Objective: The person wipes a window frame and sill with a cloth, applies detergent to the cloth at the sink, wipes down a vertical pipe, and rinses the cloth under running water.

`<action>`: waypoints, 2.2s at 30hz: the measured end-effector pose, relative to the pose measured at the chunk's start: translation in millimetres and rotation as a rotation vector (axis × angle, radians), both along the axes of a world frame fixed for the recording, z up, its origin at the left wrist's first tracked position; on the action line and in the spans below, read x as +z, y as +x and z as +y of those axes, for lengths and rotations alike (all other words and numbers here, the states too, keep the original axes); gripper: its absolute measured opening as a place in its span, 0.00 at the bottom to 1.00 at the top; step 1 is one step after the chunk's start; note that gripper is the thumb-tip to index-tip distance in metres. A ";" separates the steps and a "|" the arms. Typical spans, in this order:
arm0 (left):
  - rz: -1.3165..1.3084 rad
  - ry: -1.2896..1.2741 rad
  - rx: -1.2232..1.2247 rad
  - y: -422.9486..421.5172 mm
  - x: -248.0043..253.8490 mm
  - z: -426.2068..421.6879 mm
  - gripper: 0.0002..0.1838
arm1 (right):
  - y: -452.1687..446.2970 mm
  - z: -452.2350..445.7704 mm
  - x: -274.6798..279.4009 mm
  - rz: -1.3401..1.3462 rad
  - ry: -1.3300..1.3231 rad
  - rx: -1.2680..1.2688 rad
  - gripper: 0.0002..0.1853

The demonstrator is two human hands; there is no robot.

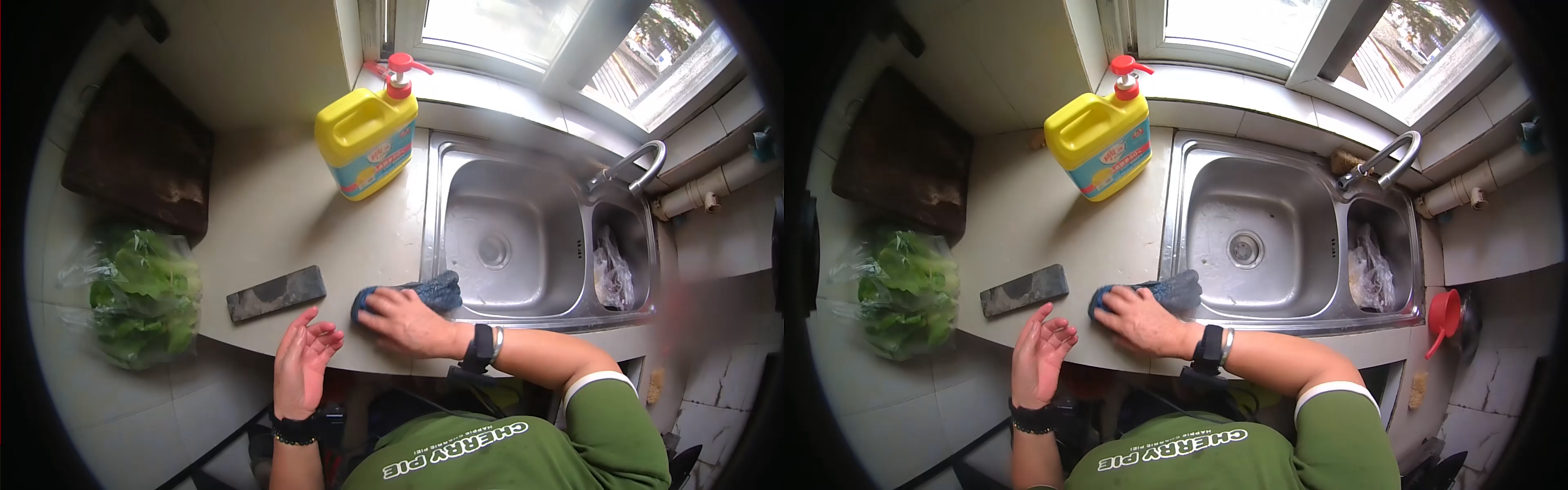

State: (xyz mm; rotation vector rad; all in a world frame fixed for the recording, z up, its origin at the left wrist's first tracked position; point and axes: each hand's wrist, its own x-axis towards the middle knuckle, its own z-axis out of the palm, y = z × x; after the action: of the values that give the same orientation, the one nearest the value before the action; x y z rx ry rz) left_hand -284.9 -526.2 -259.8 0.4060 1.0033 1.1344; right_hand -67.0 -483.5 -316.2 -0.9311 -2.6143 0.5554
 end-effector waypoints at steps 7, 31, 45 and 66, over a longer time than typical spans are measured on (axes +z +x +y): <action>0.002 -0.045 0.074 -15.6 -10.5 -6.3 0.19 | 15.0 42.3 -24.5 -0.029 0.154 -0.019 0.25; 0.055 -0.060 0.073 -36.4 -28.6 -8.4 0.21 | 184.1 179.4 -78.8 0.223 0.175 -1.358 0.19; 0.102 -0.073 -0.046 -15.3 -31.5 5.4 0.19 | 86.7 221.1 -62.4 -0.005 0.134 -0.892 0.20; 0.045 -0.131 -0.199 8.9 -51.8 38.5 0.19 | 345.2 186.5 -67.1 -0.140 0.079 -1.615 0.20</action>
State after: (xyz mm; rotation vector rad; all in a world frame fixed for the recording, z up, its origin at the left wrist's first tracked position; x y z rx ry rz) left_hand -276.0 -487.7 -311.6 0.4178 1.0463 0.8793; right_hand 278.2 -297.0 -383.2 -2.4838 -1.1459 -0.0866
